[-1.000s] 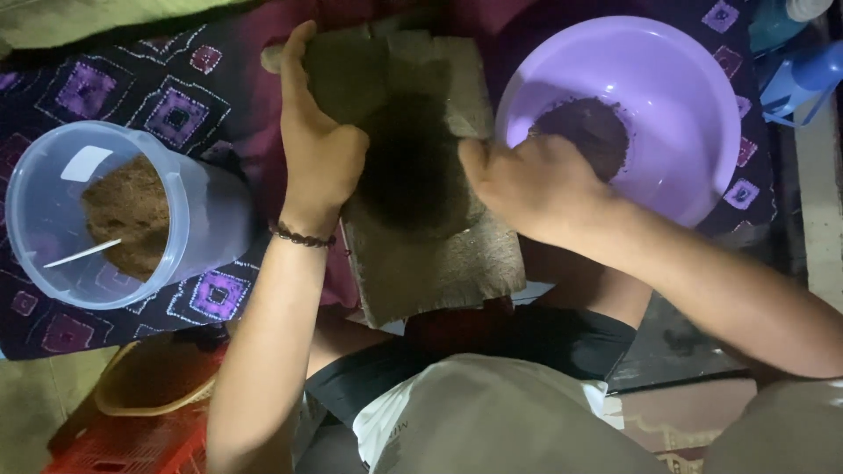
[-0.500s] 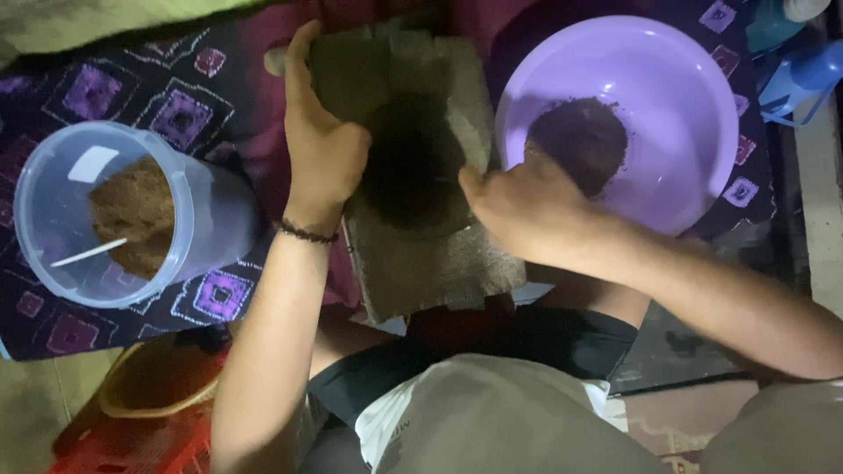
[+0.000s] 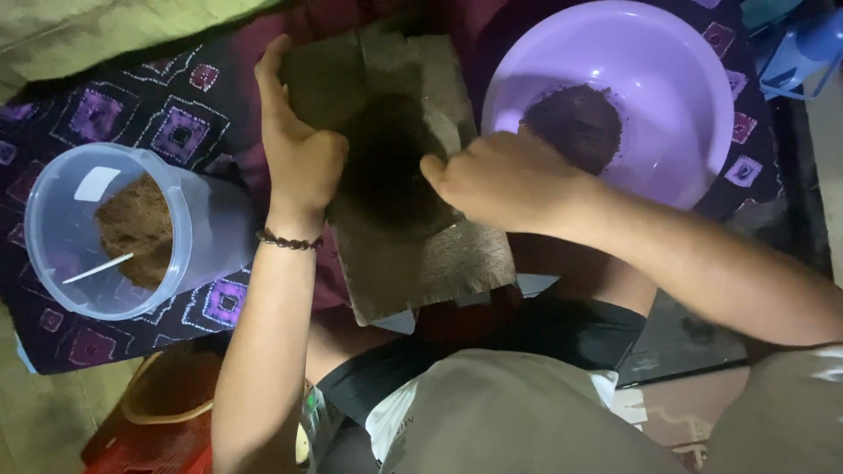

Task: The person grinds a brown powder on a stone slab using a pestle and transfers the ground powder into a purple bowl with a spoon. They repeat the grinding and transferring process multiple times.

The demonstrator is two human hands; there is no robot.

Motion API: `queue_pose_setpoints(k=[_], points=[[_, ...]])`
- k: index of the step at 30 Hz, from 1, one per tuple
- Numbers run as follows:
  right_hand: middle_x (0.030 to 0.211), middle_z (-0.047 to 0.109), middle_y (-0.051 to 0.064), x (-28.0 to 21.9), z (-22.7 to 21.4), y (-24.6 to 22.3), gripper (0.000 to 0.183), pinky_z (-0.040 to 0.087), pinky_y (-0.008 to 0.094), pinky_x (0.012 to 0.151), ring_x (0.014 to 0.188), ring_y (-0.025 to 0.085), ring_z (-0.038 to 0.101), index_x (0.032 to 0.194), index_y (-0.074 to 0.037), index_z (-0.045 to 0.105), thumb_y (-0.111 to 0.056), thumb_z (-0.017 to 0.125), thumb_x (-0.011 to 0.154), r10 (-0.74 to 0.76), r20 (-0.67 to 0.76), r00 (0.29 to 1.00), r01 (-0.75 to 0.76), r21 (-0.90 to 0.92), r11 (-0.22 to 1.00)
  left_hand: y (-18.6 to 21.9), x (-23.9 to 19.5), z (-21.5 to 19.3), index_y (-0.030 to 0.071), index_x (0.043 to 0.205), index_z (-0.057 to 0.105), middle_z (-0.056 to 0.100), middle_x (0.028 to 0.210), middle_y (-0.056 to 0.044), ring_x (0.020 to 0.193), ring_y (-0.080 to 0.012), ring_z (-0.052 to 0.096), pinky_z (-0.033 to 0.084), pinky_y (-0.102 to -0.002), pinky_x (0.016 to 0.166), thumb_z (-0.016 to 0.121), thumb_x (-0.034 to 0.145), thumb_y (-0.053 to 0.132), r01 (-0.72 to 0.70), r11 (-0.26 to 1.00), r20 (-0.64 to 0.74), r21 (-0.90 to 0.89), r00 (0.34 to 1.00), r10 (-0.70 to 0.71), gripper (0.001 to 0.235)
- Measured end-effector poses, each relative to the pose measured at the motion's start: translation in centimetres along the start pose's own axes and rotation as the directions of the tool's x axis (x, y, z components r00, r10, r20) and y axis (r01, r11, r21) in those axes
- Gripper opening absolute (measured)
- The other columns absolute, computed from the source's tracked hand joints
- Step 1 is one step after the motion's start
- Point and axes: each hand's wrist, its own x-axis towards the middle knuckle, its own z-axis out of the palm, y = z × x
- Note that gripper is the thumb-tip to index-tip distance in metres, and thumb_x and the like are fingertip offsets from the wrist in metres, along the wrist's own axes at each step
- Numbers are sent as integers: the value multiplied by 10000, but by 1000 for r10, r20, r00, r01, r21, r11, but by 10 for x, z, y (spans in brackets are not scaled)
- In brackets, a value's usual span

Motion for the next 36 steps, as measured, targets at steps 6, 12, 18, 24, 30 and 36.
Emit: queue_pose_setpoints(k=[6, 12, 18, 24, 30, 36], points=[[512, 396, -60, 26, 29, 3, 244, 302, 258, 318, 386, 47, 380, 871, -85, 512, 109, 653, 828, -210, -409, 888, -11, -476, 879, -6, 2, 0, 71, 1475, 377, 440, 1379, -112, 1180, -236, 527, 496, -268, 1002, 454, 629, -179, -87, 993, 3, 86, 996, 87, 885], [457, 344, -47, 15, 8, 25, 238, 327, 256, 298, 347, 69, 403, 845, -28, 521, 187, 612, 891, -284, -178, 942, 223, -299, 928, -2, 1, 3, 84, 1480, 379, 437, 1285, -111, 1052, -199, 551, 525, -229, 762, 445, 654, -199, -40, 999, 15, -25, 999, 41, 876], [488, 342, -45, 33, 37, 25, 260, 319, 223, 312, 386, 58, 401, 800, -35, 511, 168, 608, 932, -212, -276, 937, 122, -308, 944, -3, 2, 4, 107, 1502, 352, 504, 1211, -129, 920, -159, 559, 487, -226, 630, 487, 666, -222, 6, 1000, 7, 2, 1000, -6, 909], [440, 455, -9, 12, 25, 20, 212, 321, 327, 343, 357, 143, 496, 901, -17, 535, 143, 557, 763, -45, -295, 955, 9, -121, 993, -3, 1, 4, 101, 1488, 361, 407, 1315, -115, 1161, -218, 515, 414, -278, 1136, 449, 647, -189, -89, 993, 32, 73, 996, 86, 894], [557, 655, 85, 14, 20, -4, 256, 426, 273, 315, 408, 148, 624, 1221, 90, 602, 108, 508, 984, 42, -49, 998, -34, 141, 989, -5, 2, 6, 89, 1476, 383, 406, 1287, -130, 1096, -211, 543, 507, -264, 972, 465, 647, -203, -121, 992, 20, 42, 993, 120, 883], [536, 377, 43, 3, 0, -4, 160, 320, 365, 422, 453, 183, 380, 809, -64, 496, 61, 468, 904, 146, 207, 967, -220, 402, 889, 1, 2, 8, 111, 1479, 375, 426, 1269, -127, 1083, -209, 591, 577, -232, 759, 476, 675, -217, -32, 999, 14, 11, 999, 32, 874]])
